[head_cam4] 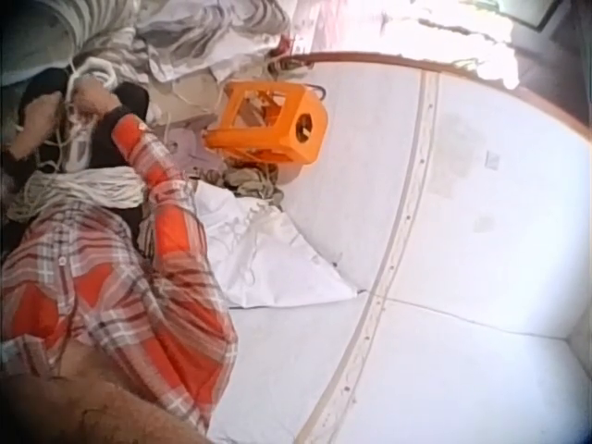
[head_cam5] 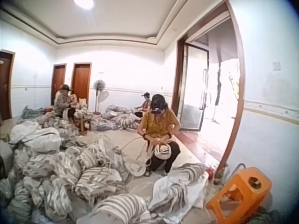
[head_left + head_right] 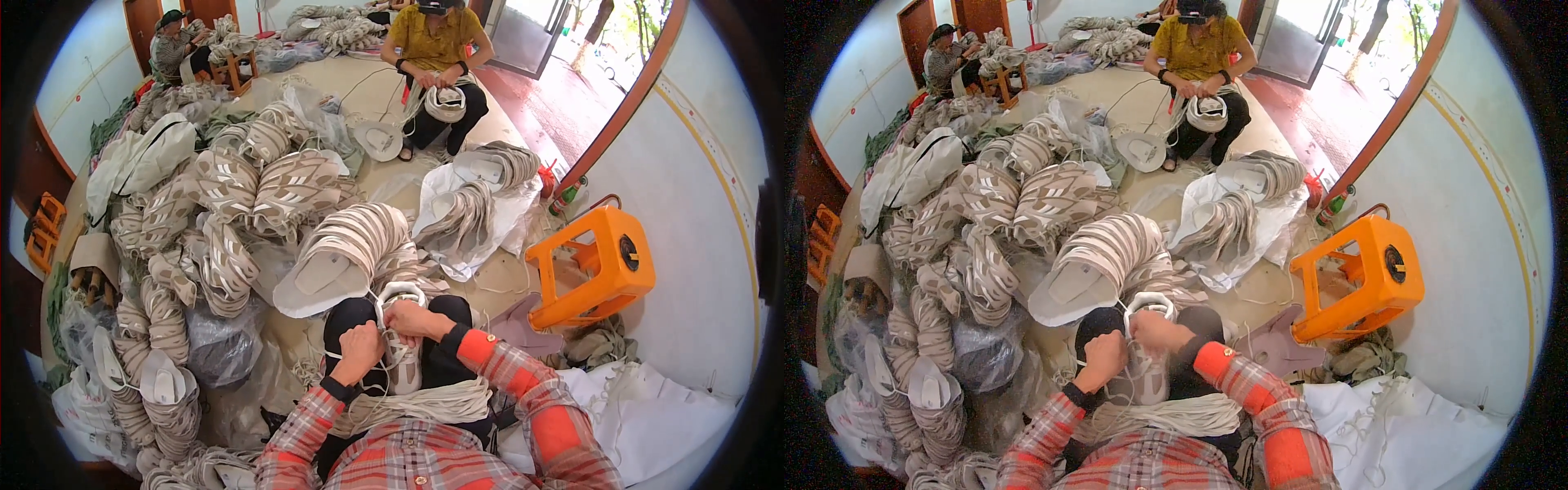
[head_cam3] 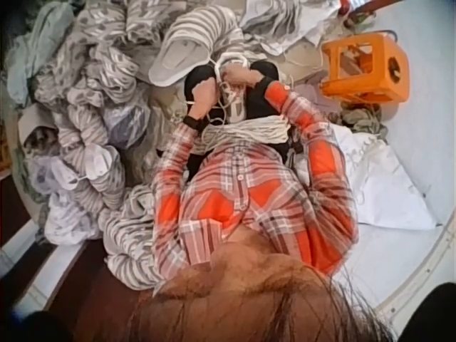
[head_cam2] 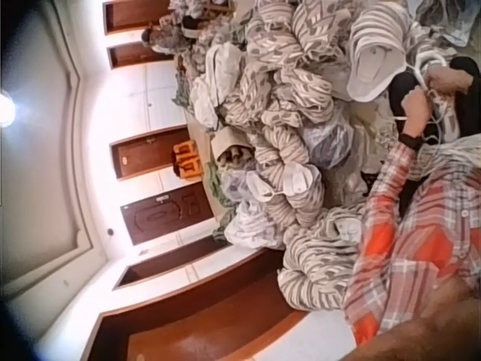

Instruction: Attaching and lacing long white cords through shoe components.

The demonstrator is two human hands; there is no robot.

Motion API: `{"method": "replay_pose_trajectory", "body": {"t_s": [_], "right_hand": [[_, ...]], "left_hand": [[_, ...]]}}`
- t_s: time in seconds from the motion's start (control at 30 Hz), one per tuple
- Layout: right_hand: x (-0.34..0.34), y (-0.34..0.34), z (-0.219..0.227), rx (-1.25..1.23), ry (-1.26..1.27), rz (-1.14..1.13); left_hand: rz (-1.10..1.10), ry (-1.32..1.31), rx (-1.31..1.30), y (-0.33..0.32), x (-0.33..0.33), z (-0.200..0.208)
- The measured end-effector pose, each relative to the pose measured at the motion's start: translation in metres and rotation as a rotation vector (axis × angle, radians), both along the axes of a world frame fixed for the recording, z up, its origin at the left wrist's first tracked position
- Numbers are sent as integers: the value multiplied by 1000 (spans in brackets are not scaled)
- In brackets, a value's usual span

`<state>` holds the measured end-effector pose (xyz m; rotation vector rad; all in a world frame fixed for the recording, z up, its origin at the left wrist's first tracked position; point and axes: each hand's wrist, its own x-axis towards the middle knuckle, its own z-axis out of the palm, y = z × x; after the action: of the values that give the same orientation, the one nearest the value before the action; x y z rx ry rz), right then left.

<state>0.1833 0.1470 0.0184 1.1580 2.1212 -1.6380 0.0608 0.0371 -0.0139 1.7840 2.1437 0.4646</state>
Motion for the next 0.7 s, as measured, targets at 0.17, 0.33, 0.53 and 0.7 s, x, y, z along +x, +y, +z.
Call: {"method": "replay_pose_trajectory", "body": {"t_s": [0.17,0.33,0.53,0.7], "right_hand": [[-1,-4,-4,-20,69,62],[2,-11,-11,66,109,56],[2,-11,-6,123,120,60],[3,-10,-12,19,150,-14]], "left_hand": [[-13,-25,-19,3,2,6],[-42,-20,-57,-1,8,13],[-99,15,-147,4,3,27],[-24,-31,-147,15,1,9]]}}
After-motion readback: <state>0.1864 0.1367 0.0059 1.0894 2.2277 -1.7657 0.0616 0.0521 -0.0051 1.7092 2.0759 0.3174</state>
